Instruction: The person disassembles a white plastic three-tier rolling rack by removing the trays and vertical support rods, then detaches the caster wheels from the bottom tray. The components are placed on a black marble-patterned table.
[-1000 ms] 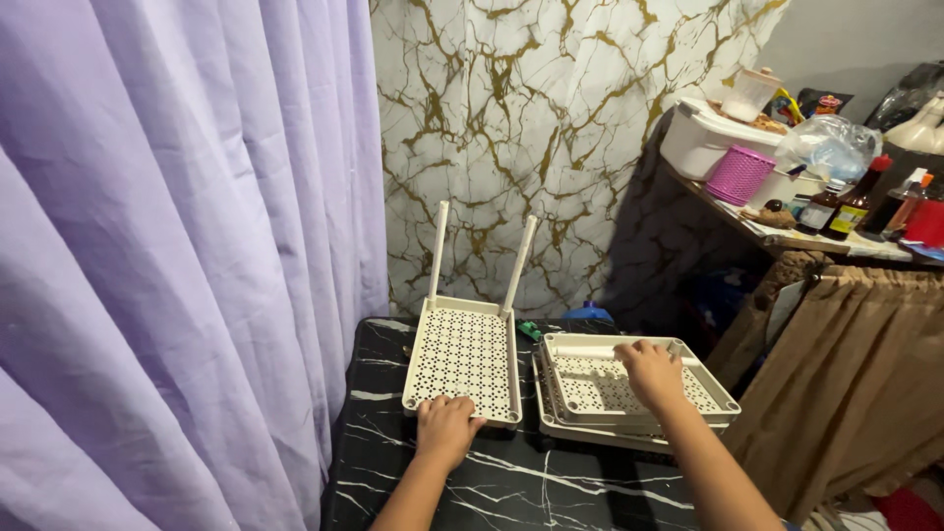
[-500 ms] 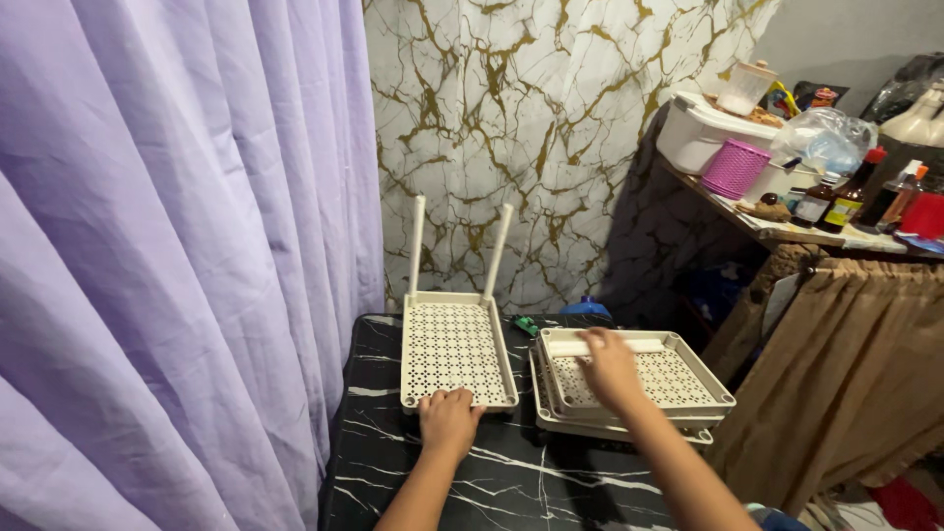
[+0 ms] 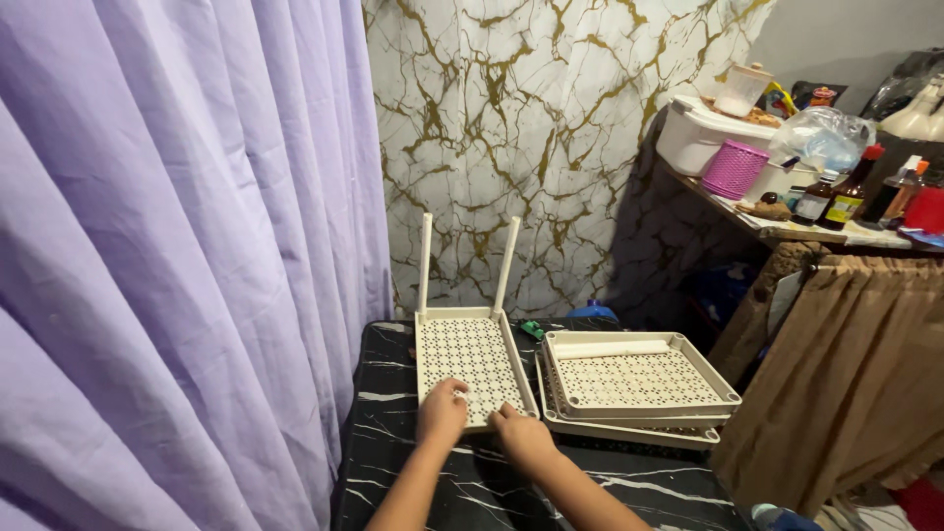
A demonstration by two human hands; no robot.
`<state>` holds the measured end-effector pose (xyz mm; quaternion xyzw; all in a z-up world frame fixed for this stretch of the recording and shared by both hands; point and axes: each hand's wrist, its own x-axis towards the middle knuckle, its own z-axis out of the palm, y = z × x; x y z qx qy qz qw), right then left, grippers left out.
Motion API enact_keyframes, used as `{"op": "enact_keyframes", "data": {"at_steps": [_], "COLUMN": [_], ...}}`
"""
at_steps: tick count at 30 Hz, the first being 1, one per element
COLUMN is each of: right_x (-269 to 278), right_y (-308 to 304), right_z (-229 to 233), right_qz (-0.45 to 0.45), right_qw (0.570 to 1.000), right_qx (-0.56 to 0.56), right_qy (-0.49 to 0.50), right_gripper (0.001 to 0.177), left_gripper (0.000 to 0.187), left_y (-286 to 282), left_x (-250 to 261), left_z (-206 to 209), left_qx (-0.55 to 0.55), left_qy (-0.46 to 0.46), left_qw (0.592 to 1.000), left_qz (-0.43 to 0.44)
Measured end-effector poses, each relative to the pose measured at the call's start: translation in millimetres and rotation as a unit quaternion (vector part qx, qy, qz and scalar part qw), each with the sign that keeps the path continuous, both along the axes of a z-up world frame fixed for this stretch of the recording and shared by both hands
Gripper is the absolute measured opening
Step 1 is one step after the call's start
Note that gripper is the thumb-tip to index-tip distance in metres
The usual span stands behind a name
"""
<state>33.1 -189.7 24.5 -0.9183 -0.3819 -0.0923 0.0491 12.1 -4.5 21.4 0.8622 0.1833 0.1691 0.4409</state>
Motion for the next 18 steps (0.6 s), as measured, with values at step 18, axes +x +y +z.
{"op": "enact_keyframes", "data": {"at_steps": [18], "right_x": [24.9], "right_y": [-114.6], "right_z": [214.5], "right_qz": [0.058], "right_qw": [0.992], "right_qx": [0.109], "right_qy": [0.016], "right_gripper": [0.011], "left_gripper": [0.079], "left_y": [143.5], "left_x": [-3.5], "left_z": [25.6], "left_qx": [-0.526], "left_qy": [-0.069], "left_qw": [0.842], "left_qz": [-0.101]}}
